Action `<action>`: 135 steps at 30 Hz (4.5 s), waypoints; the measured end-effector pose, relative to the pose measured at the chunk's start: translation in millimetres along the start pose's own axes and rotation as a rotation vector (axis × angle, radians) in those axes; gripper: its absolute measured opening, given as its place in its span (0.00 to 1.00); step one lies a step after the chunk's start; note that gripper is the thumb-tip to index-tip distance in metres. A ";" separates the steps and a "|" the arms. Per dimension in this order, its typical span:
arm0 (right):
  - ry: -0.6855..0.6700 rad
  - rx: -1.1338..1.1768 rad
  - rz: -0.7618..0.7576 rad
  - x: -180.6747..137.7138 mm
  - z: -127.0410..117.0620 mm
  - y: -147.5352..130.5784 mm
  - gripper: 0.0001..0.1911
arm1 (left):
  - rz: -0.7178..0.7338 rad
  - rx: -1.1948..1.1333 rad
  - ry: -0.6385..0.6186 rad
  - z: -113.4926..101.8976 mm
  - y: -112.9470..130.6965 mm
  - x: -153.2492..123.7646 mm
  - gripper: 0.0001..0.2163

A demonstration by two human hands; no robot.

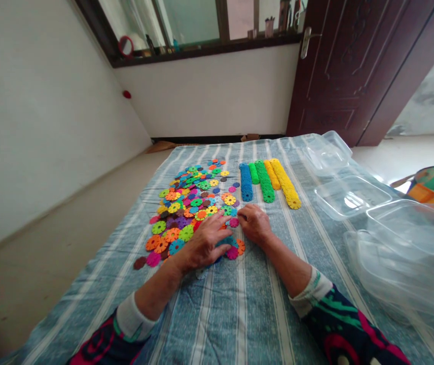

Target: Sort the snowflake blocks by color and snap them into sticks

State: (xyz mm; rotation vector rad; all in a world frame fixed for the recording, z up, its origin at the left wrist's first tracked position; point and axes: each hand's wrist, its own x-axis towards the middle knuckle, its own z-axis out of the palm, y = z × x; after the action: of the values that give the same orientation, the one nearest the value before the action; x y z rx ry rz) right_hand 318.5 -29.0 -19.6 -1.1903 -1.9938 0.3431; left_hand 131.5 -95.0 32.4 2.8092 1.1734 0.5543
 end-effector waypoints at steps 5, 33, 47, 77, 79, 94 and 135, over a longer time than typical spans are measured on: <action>-0.005 0.004 -0.010 0.1 0.8 -0.6 0.09 | -0.016 0.007 -0.035 0.8 0.5 -1.1 0.11; 0.000 0.002 -0.008 1.3 0.9 -5.5 0.09 | -0.015 0.101 0.238 14.5 -21.8 -6.4 0.07; 0.047 0.101 0.020 2.8 8.5 5.3 0.09 | -0.223 0.168 0.006 16.8 -36.7 63.0 0.08; 0.053 0.150 0.022 -2.9 8.1 2.9 0.10 | -0.743 -0.021 0.107 -35.3 -106.3 2.3 0.07; 0.049 0.148 0.023 -3.0 7.3 2.1 0.10 | -0.720 0.035 0.098 -34.1 -105.6 3.3 0.08; 0.042 0.132 0.022 -2.9 6.2 1.6 0.11 | -0.731 0.314 -0.142 -40.8 -85.6 0.6 0.10; 0.031 0.158 0.021 -2.2 7.7 3.8 0.09 | -0.878 0.386 -0.110 -59.5 -176.0 11.4 0.11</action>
State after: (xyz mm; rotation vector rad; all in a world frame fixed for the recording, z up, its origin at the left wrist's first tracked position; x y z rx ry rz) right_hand 315.7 -27.7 -28.0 -1.1103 -1.8919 0.4813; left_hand -1.2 32.6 60.1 2.1373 2.4402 0.0979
